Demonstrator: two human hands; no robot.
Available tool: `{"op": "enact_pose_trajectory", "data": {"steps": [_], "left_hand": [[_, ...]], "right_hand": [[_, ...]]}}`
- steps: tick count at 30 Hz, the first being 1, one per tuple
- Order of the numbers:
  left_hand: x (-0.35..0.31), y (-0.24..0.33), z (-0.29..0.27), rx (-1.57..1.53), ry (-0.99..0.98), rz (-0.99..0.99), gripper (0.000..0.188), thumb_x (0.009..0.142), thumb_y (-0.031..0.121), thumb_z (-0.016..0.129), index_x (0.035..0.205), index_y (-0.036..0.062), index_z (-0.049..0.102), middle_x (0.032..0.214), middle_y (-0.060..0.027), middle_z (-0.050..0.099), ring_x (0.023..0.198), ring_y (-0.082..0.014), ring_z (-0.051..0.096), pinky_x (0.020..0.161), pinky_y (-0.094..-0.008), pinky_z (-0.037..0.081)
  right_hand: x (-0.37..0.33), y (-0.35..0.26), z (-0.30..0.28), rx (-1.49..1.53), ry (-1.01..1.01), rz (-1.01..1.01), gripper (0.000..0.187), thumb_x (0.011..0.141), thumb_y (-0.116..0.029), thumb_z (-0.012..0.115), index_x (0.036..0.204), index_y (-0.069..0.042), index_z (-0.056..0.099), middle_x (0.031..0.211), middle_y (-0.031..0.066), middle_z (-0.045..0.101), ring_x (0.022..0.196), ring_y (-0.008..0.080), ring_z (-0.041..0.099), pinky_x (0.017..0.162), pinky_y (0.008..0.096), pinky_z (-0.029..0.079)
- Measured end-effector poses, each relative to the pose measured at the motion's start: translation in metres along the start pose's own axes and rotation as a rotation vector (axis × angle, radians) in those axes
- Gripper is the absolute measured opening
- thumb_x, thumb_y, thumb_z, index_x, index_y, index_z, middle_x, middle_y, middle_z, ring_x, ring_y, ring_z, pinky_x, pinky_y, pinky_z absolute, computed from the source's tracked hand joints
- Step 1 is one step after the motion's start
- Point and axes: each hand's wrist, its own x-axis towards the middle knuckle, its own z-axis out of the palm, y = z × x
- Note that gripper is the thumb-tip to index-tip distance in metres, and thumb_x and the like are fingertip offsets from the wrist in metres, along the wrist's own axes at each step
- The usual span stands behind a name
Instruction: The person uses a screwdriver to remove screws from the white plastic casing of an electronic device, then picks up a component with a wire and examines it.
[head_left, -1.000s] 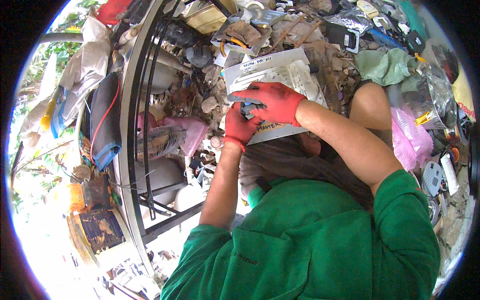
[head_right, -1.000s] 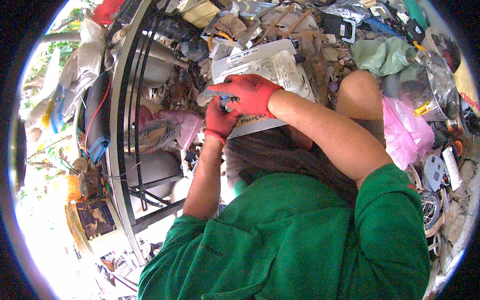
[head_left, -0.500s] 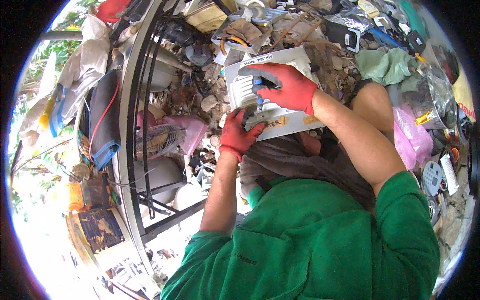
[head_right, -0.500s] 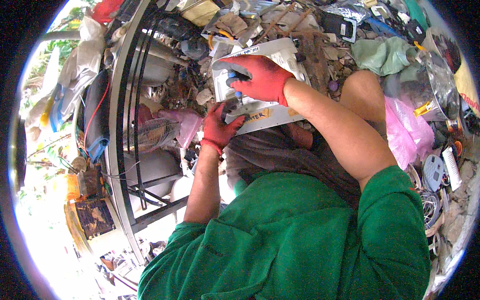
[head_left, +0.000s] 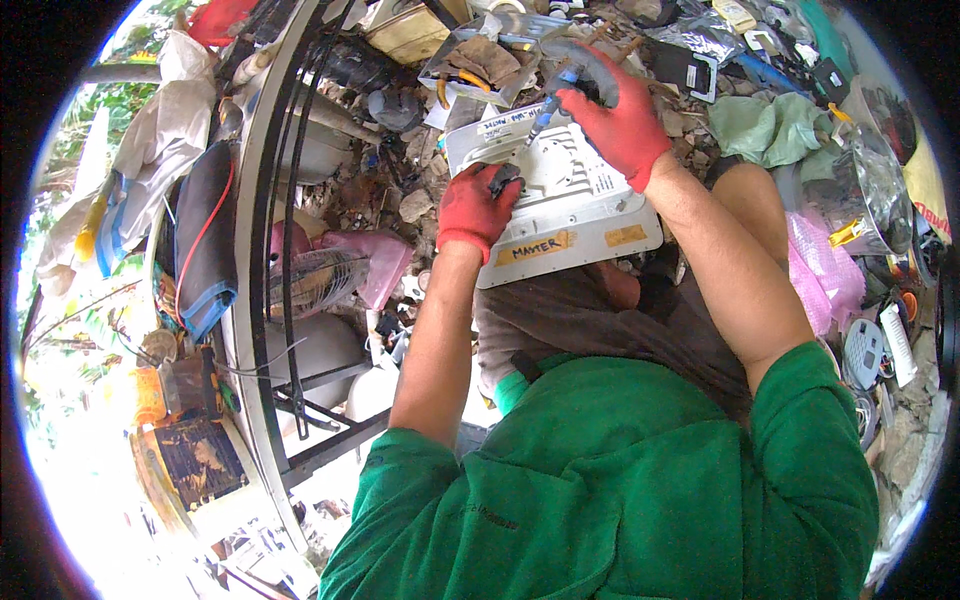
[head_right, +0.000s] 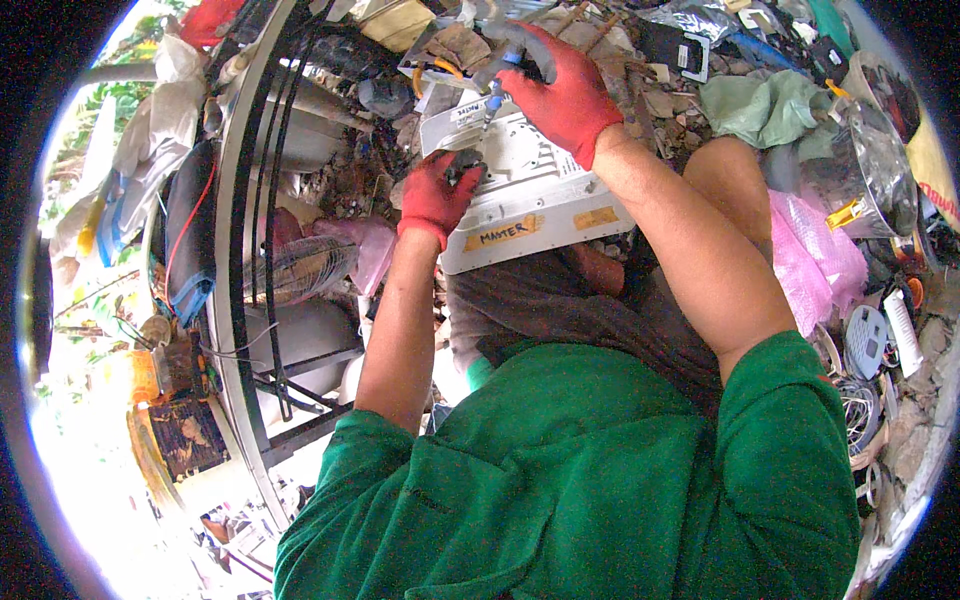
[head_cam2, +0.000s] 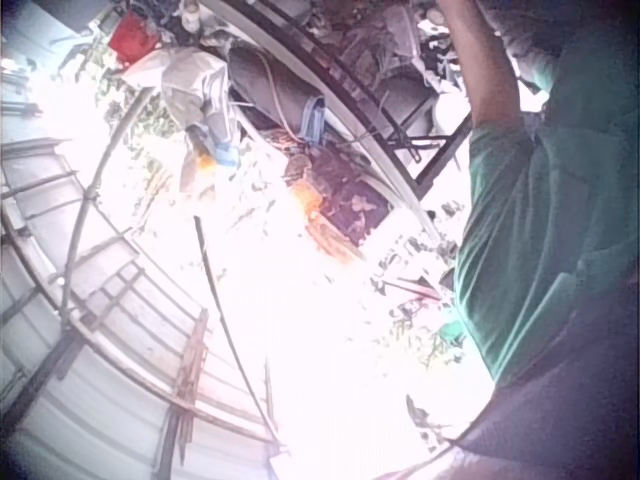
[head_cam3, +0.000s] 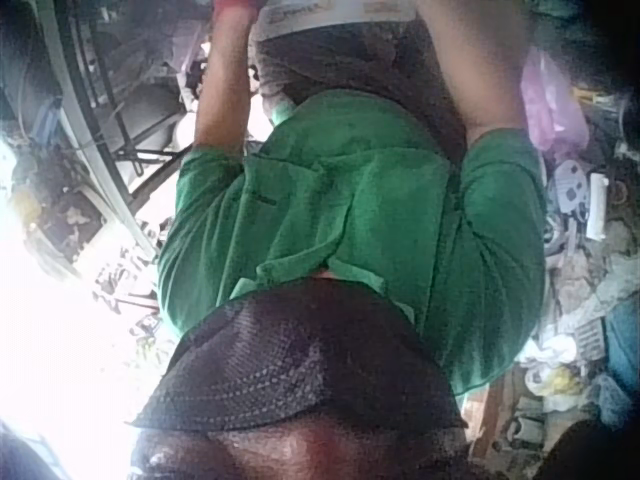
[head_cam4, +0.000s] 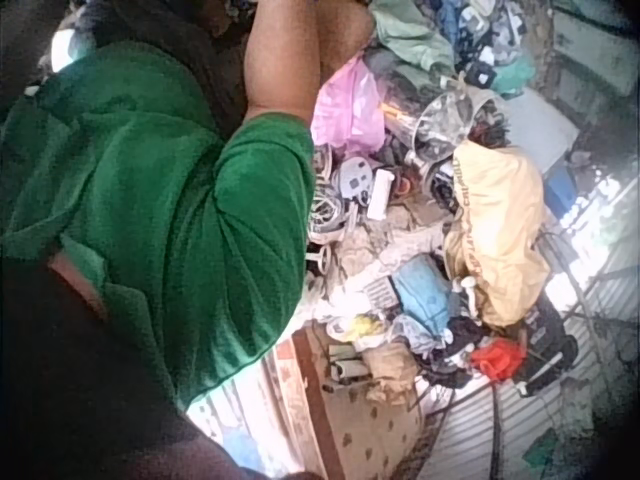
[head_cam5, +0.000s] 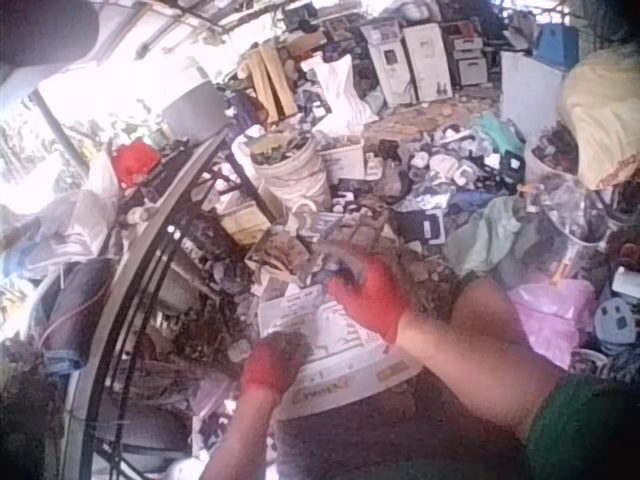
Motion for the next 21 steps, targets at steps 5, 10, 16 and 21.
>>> {"op": "enact_pose_trajectory", "data": {"steps": [5, 10, 16, 21], "left_hand": [[0.012, -0.015, 0.005, -0.146, 0.052, -0.006, 0.052, 0.082, 0.021, 0.067, 0.128, -0.0002, 0.054, 0.121, -0.0221, 0.061, 0.11, -0.0361, 0.06, 0.094, -0.0393, 0.048], [-0.018, -0.044, -0.022, -0.605, -0.081, -0.078, 0.031, 0.091, 0.007, 0.061, 0.121, 0.0006, 0.06, 0.105, -0.0082, 0.069, 0.092, -0.0134, 0.062, 0.084, -0.0279, 0.049], [-0.06, -0.067, -0.021, -0.759, -0.1, -0.121, 0.023, 0.092, 0.008, 0.06, 0.113, 0.0004, 0.064, 0.085, -0.0022, 0.068, 0.078, -0.0068, 0.057, 0.072, -0.0257, 0.048], [-0.067, -0.08, -0.011, -0.658, -0.006, -0.179, 0.023, 0.092, 0.01, 0.061, 0.113, 0.0003, 0.064, 0.091, -0.0024, 0.07, 0.081, -0.0063, 0.058, 0.073, -0.0246, 0.048]], "right_hand": [[-0.005, 0.0, 0.006, 0.03, -0.016, 0.02, 0.05, 0.081, -0.02, 0.068, 0.128, -0.008, 0.056, 0.094, 0.0138, 0.069, 0.082, 0.0222, 0.067, 0.079, 0.0349, 0.053], [-0.019, -0.028, 0.024, -0.062, -0.358, -0.075, 0.056, 0.084, -0.01, 0.065, 0.137, -0.008, 0.047, 0.114, 0.0133, 0.065, 0.097, 0.0173, 0.063, 0.087, 0.0314, 0.05], [-0.033, -0.046, 0.073, -0.2, -0.686, -0.082, 0.055, 0.083, -0.014, 0.064, 0.135, -0.013, 0.046, 0.125, 0.0199, 0.058, 0.112, 0.0391, 0.057, 0.096, 0.0429, 0.047], [-0.032, -0.043, 0.093, -0.332, -0.716, -0.126, 0.056, 0.084, -0.016, 0.064, 0.136, -0.012, 0.043, 0.125, 0.0207, 0.058, 0.113, 0.0394, 0.057, 0.096, 0.0448, 0.047]]}}
